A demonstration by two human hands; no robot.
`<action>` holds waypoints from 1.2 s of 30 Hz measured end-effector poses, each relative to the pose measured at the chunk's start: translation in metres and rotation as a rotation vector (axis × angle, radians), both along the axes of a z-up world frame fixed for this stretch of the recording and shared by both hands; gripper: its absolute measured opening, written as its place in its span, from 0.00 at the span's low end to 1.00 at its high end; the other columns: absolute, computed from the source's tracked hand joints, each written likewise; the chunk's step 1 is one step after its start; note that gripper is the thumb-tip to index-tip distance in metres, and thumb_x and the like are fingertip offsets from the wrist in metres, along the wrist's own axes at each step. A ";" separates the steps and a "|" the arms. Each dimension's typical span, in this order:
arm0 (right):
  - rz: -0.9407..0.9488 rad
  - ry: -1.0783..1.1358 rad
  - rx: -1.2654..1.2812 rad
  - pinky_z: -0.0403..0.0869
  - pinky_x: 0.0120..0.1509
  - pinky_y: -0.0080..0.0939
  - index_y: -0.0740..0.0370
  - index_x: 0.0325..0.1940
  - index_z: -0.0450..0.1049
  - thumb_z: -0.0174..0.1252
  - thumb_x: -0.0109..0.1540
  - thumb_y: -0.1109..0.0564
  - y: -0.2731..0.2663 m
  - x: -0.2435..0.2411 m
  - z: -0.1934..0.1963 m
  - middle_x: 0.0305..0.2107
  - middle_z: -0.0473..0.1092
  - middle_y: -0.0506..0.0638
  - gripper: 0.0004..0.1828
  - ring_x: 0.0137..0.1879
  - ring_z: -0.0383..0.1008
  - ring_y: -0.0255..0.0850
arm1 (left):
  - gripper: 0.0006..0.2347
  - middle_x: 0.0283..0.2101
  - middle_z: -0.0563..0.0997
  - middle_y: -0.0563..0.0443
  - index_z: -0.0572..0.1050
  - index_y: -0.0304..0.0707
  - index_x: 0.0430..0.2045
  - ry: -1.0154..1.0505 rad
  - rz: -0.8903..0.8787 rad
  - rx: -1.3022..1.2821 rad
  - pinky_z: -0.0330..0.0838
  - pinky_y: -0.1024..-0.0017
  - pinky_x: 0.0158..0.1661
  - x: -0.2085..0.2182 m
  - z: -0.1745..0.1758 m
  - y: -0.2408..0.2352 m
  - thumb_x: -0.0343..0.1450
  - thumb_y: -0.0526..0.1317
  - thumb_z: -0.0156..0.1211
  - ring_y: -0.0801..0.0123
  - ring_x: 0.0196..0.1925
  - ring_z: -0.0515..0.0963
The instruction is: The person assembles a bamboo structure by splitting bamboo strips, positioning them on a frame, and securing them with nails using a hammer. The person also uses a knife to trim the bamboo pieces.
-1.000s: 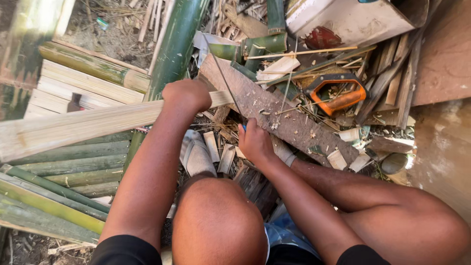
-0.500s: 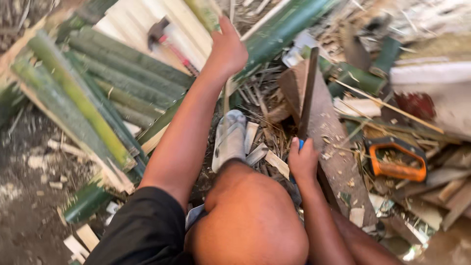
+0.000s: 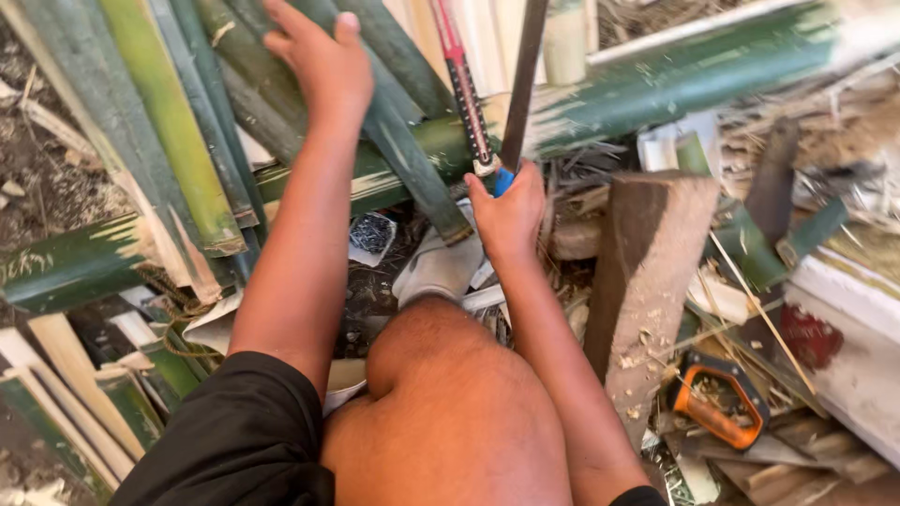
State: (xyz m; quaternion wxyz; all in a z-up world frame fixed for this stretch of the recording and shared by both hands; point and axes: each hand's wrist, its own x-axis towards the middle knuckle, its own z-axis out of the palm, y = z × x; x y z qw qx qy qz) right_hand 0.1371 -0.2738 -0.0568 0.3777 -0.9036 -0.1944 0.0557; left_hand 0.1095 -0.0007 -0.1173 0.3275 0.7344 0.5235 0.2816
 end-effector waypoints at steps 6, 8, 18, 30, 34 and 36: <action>-0.152 0.213 -0.066 0.76 0.39 0.43 0.65 0.39 0.73 0.77 0.55 0.50 0.024 0.038 -0.002 0.27 0.74 0.52 0.22 0.30 0.75 0.41 | 0.28 0.65 0.62 0.27 0.57 0.35 0.68 0.401 -0.336 0.311 0.62 0.53 0.66 -0.007 0.046 -0.035 0.74 0.38 0.63 0.36 0.68 0.65; -0.068 0.102 0.004 0.77 0.39 0.41 0.65 0.42 0.73 0.76 0.56 0.54 0.021 0.072 -0.010 0.30 0.75 0.50 0.21 0.32 0.75 0.36 | 0.27 0.66 0.66 0.30 0.56 0.33 0.69 0.300 -0.570 0.135 0.64 0.54 0.68 0.011 0.047 -0.047 0.75 0.37 0.62 0.39 0.68 0.67; -0.036 0.410 0.416 0.81 0.40 0.38 0.70 0.56 0.64 0.60 0.69 0.67 -0.010 0.151 -0.007 0.41 0.73 0.51 0.15 0.38 0.78 0.36 | 0.23 0.62 0.70 0.31 0.63 0.29 0.63 -0.014 -0.815 0.029 0.69 0.53 0.61 0.077 0.041 -0.078 0.74 0.38 0.60 0.40 0.63 0.73; 0.036 0.540 0.389 0.70 0.35 0.34 0.63 0.53 0.65 0.53 0.75 0.50 -0.031 0.106 0.020 0.31 0.70 0.49 0.13 0.29 0.69 0.34 | 0.13 0.16 0.74 0.54 0.75 0.48 0.09 0.317 -1.341 0.562 0.63 0.58 0.38 0.033 0.045 -0.018 0.65 0.48 0.59 0.60 0.25 0.73; 0.092 0.468 0.419 0.71 0.37 0.36 0.64 0.53 0.64 0.53 0.77 0.50 -0.034 0.120 0.028 0.33 0.70 0.51 0.14 0.31 0.70 0.35 | 0.13 0.16 0.76 0.52 0.77 0.47 0.09 0.311 -1.199 0.593 0.63 0.58 0.38 0.078 0.030 -0.017 0.64 0.48 0.59 0.58 0.24 0.74; 0.105 0.458 0.399 0.71 0.38 0.36 0.65 0.53 0.64 0.53 0.77 0.50 -0.038 0.123 0.033 0.34 0.70 0.51 0.14 0.32 0.70 0.36 | 0.12 0.16 0.76 0.52 0.77 0.47 0.09 0.285 -1.192 0.580 0.63 0.58 0.39 0.084 0.027 -0.012 0.64 0.48 0.59 0.58 0.25 0.74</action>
